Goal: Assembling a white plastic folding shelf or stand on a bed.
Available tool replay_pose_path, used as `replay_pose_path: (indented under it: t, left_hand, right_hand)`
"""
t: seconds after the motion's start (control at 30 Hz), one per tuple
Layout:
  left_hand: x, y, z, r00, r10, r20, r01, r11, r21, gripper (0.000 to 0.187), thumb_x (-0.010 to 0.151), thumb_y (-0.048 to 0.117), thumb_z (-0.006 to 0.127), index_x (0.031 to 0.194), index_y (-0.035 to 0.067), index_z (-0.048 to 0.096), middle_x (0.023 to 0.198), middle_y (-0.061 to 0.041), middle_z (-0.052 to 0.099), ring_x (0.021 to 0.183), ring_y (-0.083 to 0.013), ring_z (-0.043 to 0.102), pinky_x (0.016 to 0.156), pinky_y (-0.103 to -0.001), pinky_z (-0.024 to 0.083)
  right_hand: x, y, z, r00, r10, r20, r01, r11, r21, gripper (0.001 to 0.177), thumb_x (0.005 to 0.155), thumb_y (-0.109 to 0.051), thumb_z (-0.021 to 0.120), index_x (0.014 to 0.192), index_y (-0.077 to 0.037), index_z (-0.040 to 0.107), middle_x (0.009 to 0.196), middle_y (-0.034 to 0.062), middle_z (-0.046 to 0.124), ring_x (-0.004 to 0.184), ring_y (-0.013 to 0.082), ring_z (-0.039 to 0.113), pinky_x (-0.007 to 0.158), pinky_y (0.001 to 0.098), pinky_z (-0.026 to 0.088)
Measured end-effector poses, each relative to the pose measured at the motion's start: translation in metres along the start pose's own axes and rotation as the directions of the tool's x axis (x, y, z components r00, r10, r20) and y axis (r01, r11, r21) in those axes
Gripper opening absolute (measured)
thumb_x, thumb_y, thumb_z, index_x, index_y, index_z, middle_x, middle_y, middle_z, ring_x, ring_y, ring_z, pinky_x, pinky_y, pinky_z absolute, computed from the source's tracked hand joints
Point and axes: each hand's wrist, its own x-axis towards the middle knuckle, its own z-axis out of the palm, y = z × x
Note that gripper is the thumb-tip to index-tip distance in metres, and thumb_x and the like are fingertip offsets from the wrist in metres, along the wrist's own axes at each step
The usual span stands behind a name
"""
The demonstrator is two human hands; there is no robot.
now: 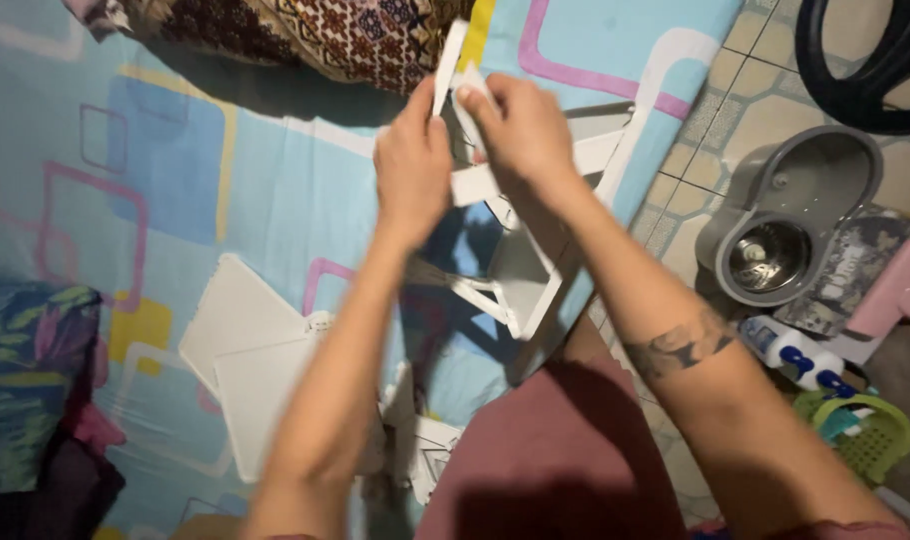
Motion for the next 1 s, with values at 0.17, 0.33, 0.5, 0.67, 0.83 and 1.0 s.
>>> replay_pose_path:
  t: [0.17, 0.33, 0.5, 0.67, 0.83, 1.0]
  left_hand:
    - [0.038, -0.026, -0.048, 0.872, 0.056, 0.486, 0.277, 0.762, -0.585, 0.061, 0.091, 0.0, 0.048, 0.151, 0.006, 0.054, 0.138, -0.021, 0.064, 0.102, -0.0252, 0.054, 0.089, -0.038, 0.044]
    - [-0.001, -0.016, -0.057, 0.858, 0.242, 0.454, 0.039, 0.85, -0.526, 0.068, 0.087, 0.004, 0.065, 0.151, -0.001, 0.04, 0.143, -0.021, 0.058, 0.132, -0.0309, 0.057, 0.108, -0.04, 0.045]
    - [-0.031, 0.011, -0.04, 0.975, 0.056, 0.216, -0.059, 0.998, 0.005, 0.048, 0.097, 0.024, 0.071, 0.135, 0.0, 0.052, 0.113, -0.027, 0.072, 0.106, -0.045, 0.068, 0.087, -0.05, 0.054]
    - [-0.037, 0.014, -0.017, 0.969, -0.04, 0.244, -0.004, 0.984, 0.176, 0.044, 0.099, 0.03, 0.067, 0.123, -0.003, 0.05, 0.099, -0.029, 0.07, 0.09, -0.0496, 0.067, 0.074, -0.056, 0.054]
    - [-0.062, 0.029, 0.007, 0.972, -0.128, 0.199, 0.088, 0.976, 0.198, 0.042, 0.101, 0.032, 0.065, 0.117, -0.004, 0.05, 0.093, -0.029, 0.069, 0.086, -0.0504, 0.067, 0.071, -0.056, 0.054]
    - [-0.073, 0.03, -0.019, 0.98, -0.082, 0.184, 0.082, 0.997, 0.005, 0.048, 0.096, 0.029, 0.065, 0.129, -0.003, 0.049, 0.109, -0.03, 0.067, 0.104, -0.0485, 0.063, 0.087, -0.053, 0.051]
  right_hand:
    - [0.016, -0.02, -0.033, 0.998, 0.012, 0.06, -0.026, 0.972, 0.235, 0.041, 0.105, -0.037, 0.066, 0.084, -0.001, 0.066, 0.064, 0.0094, 0.062, 0.056, 0.0189, 0.071, 0.048, 0.0326, 0.052]
    - [0.031, -0.008, -0.035, 0.998, 0.02, 0.052, -0.031, 0.976, 0.216, 0.042, 0.104, -0.038, 0.065, 0.083, -0.001, 0.068, 0.064, 0.0057, 0.067, 0.056, 0.0152, 0.073, 0.048, 0.0302, 0.053]
    - [0.027, -0.008, -0.026, 0.994, -0.051, -0.102, 0.039, 0.993, -0.108, 0.054, 0.106, -0.052, 0.055, 0.082, -0.004, 0.061, 0.062, 0.013, 0.064, 0.06, 0.0298, 0.07, 0.059, 0.0446, 0.051]
    - [0.029, 0.009, -0.011, 0.962, -0.151, -0.23, 0.081, 0.955, -0.286, 0.056, 0.11, -0.054, 0.048, 0.087, -0.006, 0.062, 0.069, 0.0184, 0.065, 0.072, 0.0465, 0.062, 0.065, 0.0566, 0.045]
    - [0.029, 0.02, -0.015, 0.97, -0.146, -0.197, 0.07, 0.934, -0.349, 0.054, 0.111, -0.054, 0.045, 0.089, -0.009, 0.065, 0.072, 0.0202, 0.065, 0.074, 0.0471, 0.063, 0.066, 0.0567, 0.046]
    - [0.02, 0.003, -0.031, 0.981, -0.169, 0.092, 0.179, 0.977, -0.115, 0.044, 0.111, -0.043, 0.038, 0.097, -0.009, 0.062, 0.061, 0.0099, 0.065, 0.066, 0.0337, 0.07, 0.067, 0.048, 0.05]
